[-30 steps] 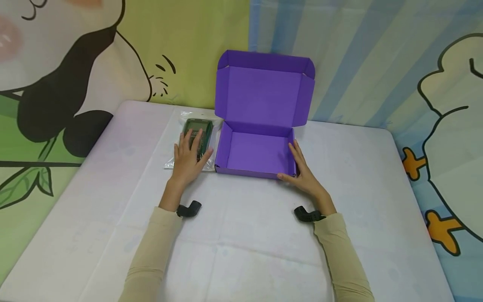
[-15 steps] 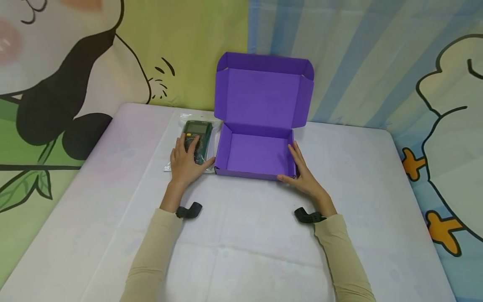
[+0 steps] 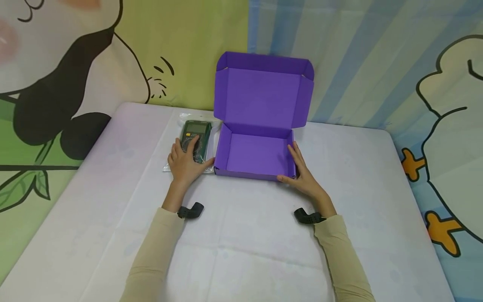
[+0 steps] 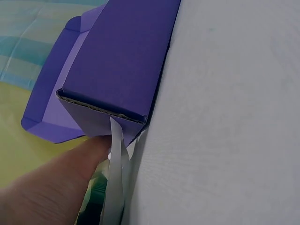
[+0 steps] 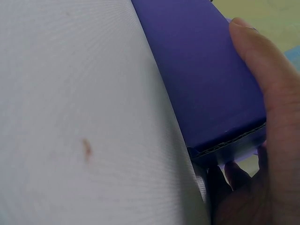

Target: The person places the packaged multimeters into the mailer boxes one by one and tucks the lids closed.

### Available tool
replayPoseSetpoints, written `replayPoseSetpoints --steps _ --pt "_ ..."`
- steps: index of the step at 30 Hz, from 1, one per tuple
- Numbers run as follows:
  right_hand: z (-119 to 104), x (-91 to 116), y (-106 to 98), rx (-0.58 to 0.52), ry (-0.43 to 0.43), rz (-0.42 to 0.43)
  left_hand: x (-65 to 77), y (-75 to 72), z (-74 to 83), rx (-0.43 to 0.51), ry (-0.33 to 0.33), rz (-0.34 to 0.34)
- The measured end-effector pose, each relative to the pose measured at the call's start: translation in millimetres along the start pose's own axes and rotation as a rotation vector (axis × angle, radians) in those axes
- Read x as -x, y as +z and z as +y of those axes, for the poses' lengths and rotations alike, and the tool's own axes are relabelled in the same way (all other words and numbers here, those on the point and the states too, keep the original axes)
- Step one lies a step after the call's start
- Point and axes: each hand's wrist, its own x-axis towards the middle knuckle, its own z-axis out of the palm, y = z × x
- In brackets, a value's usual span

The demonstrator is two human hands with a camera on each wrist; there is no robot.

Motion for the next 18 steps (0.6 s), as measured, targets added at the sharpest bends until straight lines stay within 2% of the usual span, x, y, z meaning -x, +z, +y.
replayPoseSetpoints --steps 8,18 --pt "-1.0 0.9 -3.0 -0.017 -0.013 0.004 -1.2 3.4 1.3 0.052 0.021 0.026" --pt "-0.1 0.0 -0.5 -0.022 -0.010 0.001 -0.1 2.0 1.5 0.079 0.025 0.103"
